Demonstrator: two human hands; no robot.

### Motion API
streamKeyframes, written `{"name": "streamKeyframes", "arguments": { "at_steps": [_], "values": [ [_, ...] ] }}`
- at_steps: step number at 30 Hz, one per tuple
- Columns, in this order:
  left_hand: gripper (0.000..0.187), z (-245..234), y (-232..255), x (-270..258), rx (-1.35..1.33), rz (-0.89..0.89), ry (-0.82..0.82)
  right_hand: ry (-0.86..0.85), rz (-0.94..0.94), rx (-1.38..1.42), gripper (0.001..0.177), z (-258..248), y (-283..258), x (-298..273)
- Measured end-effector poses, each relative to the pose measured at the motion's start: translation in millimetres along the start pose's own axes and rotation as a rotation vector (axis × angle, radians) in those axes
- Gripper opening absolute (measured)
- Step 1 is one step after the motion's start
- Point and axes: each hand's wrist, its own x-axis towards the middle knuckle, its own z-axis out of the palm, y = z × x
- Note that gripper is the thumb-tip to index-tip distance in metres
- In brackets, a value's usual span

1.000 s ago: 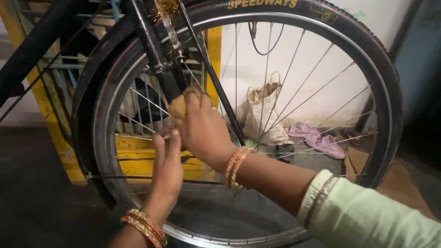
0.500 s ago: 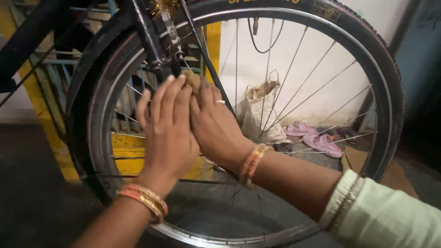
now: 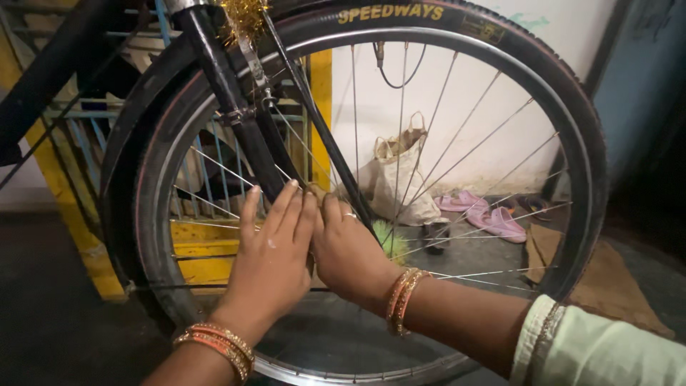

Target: The person wipes the front wheel spokes, rim, and fork of a bicycle using a cloth. The person rotates the wheel by hand to reach different sections and continues wiping the tire and frame.

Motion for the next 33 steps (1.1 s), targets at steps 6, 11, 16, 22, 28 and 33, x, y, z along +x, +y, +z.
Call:
{"name": "streamKeyframes", "arguments": {
  "at_steps": [6,11,16,22,28,33],
  "values": [
    [0.086,-17,-9,19,-0.207,-0.078,-0.113,-0.069,0.146,0.537,0.061,-29,26,9],
    [0.090,-26,-22,58,-0.202,-0.029,0.249,0.392,0.206,0.177,0.056,-49,66,42],
    [0.097,-9,-17,87,-0.053,0.011,0.056,0.103,0.572,0.742,0.051,-28,66,46],
    [0.096,12,-5,65,-0.035,0.067,-0.049,0.094,0.560,0.809,0.045,4,55,11],
    [0.092,11,-6,61,-0.074,0.107,-0.056,0.151,0.530,0.828,0.057,18,39,-40],
    [0.076,2,-46,78,0.174,0.076,0.040,0.191,0.468,1.048,0.074,5,44,-31]
  ]
}}
